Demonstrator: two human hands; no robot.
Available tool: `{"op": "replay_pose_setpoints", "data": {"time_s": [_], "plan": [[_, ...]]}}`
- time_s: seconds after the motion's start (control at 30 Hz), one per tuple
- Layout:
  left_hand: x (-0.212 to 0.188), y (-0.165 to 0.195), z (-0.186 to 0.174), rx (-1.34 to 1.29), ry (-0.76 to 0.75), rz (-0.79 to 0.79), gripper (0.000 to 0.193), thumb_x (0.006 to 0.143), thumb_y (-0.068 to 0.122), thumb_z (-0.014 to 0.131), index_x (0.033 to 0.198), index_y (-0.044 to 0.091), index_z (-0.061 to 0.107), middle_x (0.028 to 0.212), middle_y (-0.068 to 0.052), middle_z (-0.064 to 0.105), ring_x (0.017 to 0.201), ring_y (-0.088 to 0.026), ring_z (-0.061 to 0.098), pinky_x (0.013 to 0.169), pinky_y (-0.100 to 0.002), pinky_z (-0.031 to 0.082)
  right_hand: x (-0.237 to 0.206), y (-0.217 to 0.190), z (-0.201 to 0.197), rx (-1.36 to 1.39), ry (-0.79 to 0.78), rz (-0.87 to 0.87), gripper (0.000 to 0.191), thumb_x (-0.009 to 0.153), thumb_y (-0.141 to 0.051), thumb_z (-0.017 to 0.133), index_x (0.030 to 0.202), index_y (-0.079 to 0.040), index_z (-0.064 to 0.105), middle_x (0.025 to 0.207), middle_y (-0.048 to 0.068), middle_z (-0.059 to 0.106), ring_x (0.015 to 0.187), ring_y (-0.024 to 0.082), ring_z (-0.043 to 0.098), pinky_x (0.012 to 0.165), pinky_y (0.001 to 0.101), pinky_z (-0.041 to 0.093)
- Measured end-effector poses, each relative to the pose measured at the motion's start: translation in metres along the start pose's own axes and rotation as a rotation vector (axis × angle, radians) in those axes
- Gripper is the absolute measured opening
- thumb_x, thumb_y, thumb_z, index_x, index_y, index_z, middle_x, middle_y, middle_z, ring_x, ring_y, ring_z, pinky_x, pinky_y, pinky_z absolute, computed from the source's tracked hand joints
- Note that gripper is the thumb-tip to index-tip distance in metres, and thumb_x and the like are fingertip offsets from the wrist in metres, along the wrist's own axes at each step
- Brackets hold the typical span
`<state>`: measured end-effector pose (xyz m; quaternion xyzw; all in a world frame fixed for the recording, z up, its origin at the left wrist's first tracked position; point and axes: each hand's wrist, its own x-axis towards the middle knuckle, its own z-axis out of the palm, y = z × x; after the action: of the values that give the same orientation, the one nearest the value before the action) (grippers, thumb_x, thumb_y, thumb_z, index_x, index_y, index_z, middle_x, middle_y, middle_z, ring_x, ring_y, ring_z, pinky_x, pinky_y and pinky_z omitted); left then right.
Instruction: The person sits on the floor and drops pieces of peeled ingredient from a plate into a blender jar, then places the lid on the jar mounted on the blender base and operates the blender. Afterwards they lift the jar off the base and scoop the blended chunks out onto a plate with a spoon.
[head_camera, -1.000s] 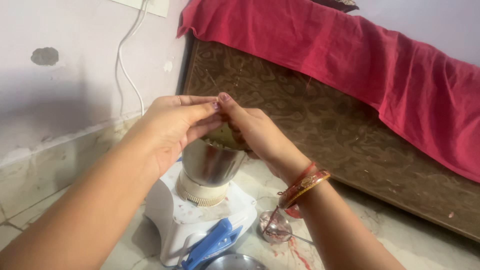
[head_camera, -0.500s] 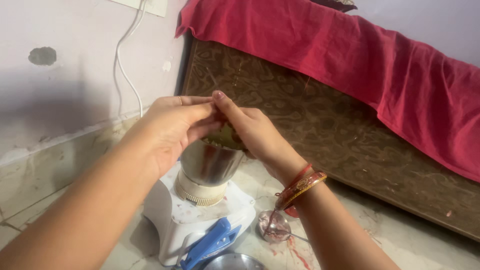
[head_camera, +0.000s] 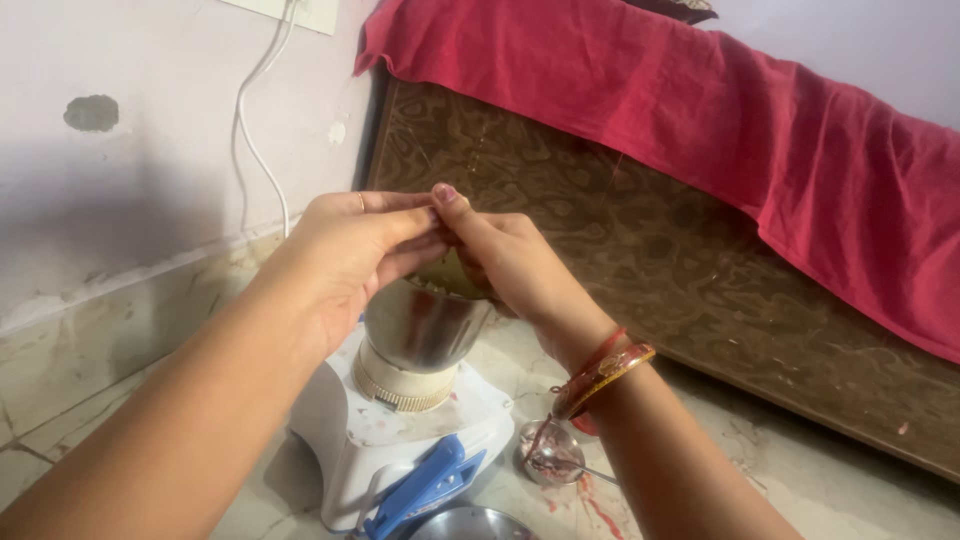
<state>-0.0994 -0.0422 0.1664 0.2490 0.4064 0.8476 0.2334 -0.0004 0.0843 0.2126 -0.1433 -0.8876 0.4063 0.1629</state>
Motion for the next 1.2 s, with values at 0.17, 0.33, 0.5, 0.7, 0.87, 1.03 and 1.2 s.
{"op": "replay_pose_setpoints", "data": {"time_s": [0.17,0.33,0.5,0.7,0.87,1.03,1.2], "plan": [[0.0019,-0.0009,-0.0007,-0.032,-0.014,0.014,0.022,0.090,0.003,0.065,0.109,-0.008,0.068,0.111,-0.016,0.074,0.101,-0.025,0.074,0.093,-0.033,0.059,0.0003,0.0025,0.0015,0.050,0.012,-0.006,0.066,0.094,-0.066,0.047,0.085,-0.006,0.073,0.057,-0.007,0.044,0.047,0.006,0.033,0.041,0.0285,0.024],[0.0031,-0.0003,-0.0007,-0.058,-0.001,-0.026,0.018,0.090,0.003,0.065,0.106,-0.006,0.068,0.110,-0.017,0.074,0.102,-0.026,0.075,0.094,-0.033,0.060,0.0043,0.0038,-0.0002,0.091,-0.041,-0.083,0.067,0.097,-0.066,0.048,0.085,-0.004,0.073,0.064,-0.008,0.051,0.054,0.004,0.040,0.046,0.0255,0.031],[0.0036,0.0002,-0.0006,-0.064,-0.005,-0.031,0.019,0.090,0.002,0.065,0.106,-0.007,0.069,0.110,-0.017,0.075,0.102,-0.025,0.075,0.093,-0.033,0.059,0.0025,0.0030,-0.0006,0.047,-0.007,0.020,0.063,0.096,-0.066,0.044,0.077,-0.010,0.068,0.060,-0.007,0.044,0.051,0.007,0.034,0.043,0.0274,0.024],[0.0030,-0.0010,-0.0026,-0.048,-0.010,-0.015,0.019,0.090,0.002,0.066,0.107,-0.007,0.068,0.109,-0.017,0.074,0.100,-0.025,0.075,0.093,-0.032,0.064,0.0011,0.0008,-0.0008,0.053,-0.037,0.019,0.060,0.097,-0.066,0.044,0.070,-0.014,0.059,0.059,-0.009,0.040,0.050,0.007,0.030,0.043,0.0282,0.022],[0.0024,-0.0008,-0.0020,-0.048,-0.005,-0.010,0.021,0.090,0.002,0.066,0.108,-0.008,0.068,0.109,-0.018,0.074,0.101,-0.026,0.075,0.092,-0.032,0.059,0.0017,-0.0009,-0.0011,0.042,-0.048,0.038,0.060,0.097,-0.067,0.045,0.068,-0.015,0.055,0.058,-0.009,0.036,0.050,0.007,0.028,0.044,0.0286,0.021],[0.0014,0.0001,-0.0015,-0.055,0.003,-0.023,0.023,0.090,0.002,0.065,0.109,-0.009,0.066,0.111,-0.018,0.074,0.102,-0.026,0.075,0.093,-0.033,0.059,0.0006,-0.0023,-0.0010,0.033,-0.046,0.042,0.059,0.096,-0.066,0.045,0.069,-0.015,0.059,0.057,-0.009,0.036,0.050,0.007,0.028,0.044,0.0287,0.021],[0.0007,-0.0012,-0.0016,-0.046,0.013,-0.015,0.023,0.090,0.004,0.066,0.110,-0.008,0.065,0.112,-0.018,0.073,0.104,-0.027,0.075,0.095,-0.033,0.061,0.0011,-0.0029,-0.0013,0.038,-0.057,0.052,0.059,0.097,-0.066,0.045,0.069,-0.015,0.055,0.056,-0.010,0.034,0.050,0.007,0.026,0.044,0.0289,0.020]]}}
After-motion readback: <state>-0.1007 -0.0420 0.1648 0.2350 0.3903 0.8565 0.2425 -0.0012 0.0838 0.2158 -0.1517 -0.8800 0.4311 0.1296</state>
